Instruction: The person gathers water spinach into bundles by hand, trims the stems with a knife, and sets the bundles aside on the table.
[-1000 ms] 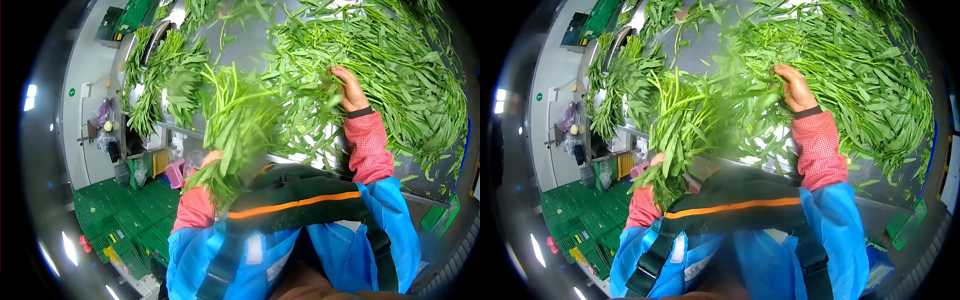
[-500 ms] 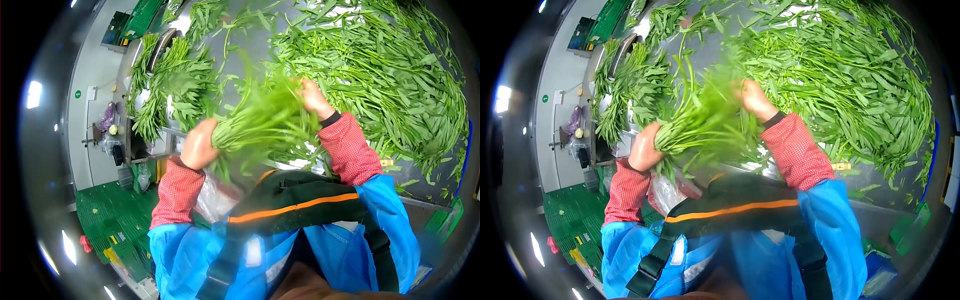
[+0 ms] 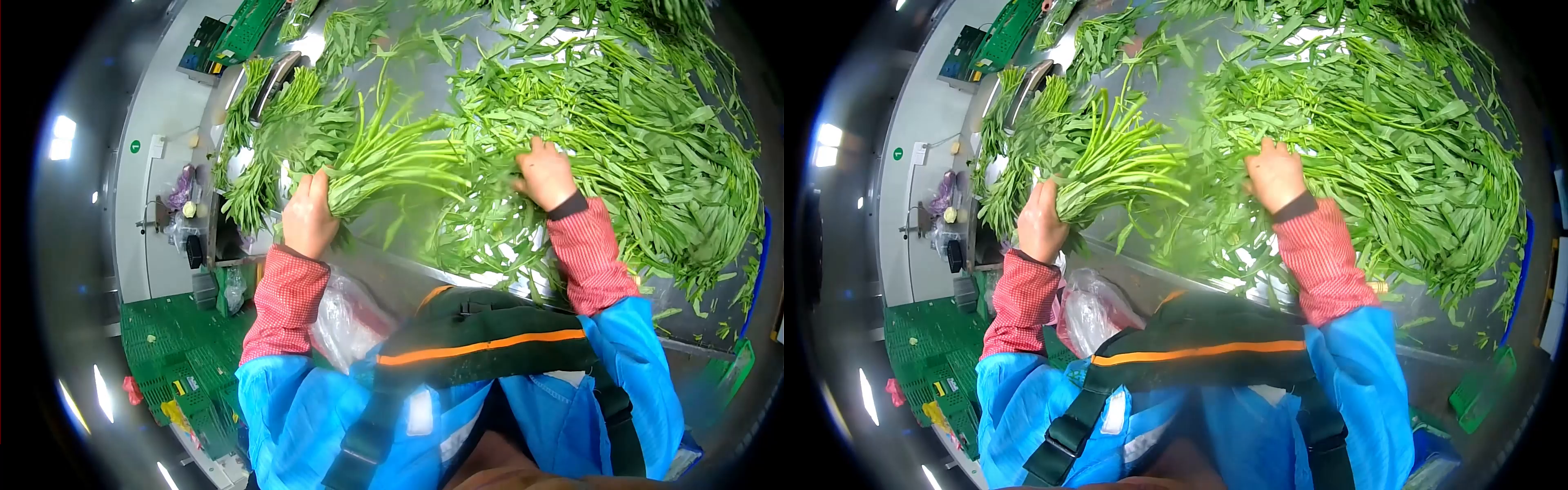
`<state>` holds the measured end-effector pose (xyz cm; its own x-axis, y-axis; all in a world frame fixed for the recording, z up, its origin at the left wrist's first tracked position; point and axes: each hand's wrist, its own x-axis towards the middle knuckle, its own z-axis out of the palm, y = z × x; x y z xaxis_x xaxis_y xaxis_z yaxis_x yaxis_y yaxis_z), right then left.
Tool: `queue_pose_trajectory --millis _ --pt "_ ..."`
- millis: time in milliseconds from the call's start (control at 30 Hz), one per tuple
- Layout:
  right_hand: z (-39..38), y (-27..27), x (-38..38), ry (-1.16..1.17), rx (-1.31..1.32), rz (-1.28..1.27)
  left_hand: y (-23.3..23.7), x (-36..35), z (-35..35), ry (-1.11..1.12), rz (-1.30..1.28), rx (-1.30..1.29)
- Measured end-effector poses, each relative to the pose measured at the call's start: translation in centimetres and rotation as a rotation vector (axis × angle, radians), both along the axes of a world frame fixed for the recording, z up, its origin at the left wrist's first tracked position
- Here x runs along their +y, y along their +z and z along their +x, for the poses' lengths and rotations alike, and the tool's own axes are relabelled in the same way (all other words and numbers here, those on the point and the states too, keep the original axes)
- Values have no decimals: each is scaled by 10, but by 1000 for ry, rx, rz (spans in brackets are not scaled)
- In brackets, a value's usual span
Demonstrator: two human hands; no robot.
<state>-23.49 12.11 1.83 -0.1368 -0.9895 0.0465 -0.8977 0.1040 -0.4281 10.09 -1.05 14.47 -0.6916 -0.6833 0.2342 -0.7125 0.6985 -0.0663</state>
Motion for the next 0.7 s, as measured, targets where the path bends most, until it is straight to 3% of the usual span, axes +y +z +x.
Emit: queue_pose_trajectory --millis 33,100,167,267,300,400,433,500,567,633,700 --pt "3 4 -3 -95 -11 -108 -1 0 -1 -2 -16 -6" --pt "9 34 -12 -84 -596 -243 -4 0 3 4 -26 -15" --pt "13 51 -15 -117 -483 -188 -10 -3 5 0 -23 -4" --pt "27 50 -29 -111 -574 -269 -13 0 -2 39 67 36" --pt "36 42 -35 -32 -469 -355 -15 0 -3 49 89 40" --pt "53 23 -47 -81 -667 -408 -25 -4 -3 59 189 100" --pt "41 19 -49 -85 -992 -378 -30 -5 0 50 210 137" --pt "12 24 -49 -334 -1247 -319 -20 1 -3 146 314 111" --pt "-2 18 -46 -341 -987 -597 -14 3 -4 228 406 108" --pt "22 51 -30 -263 -767 -568 -23 1 -1 230 389 136" --pt "48 58 -25 -76 -364 -593 -24 1 -8 228 387 136"
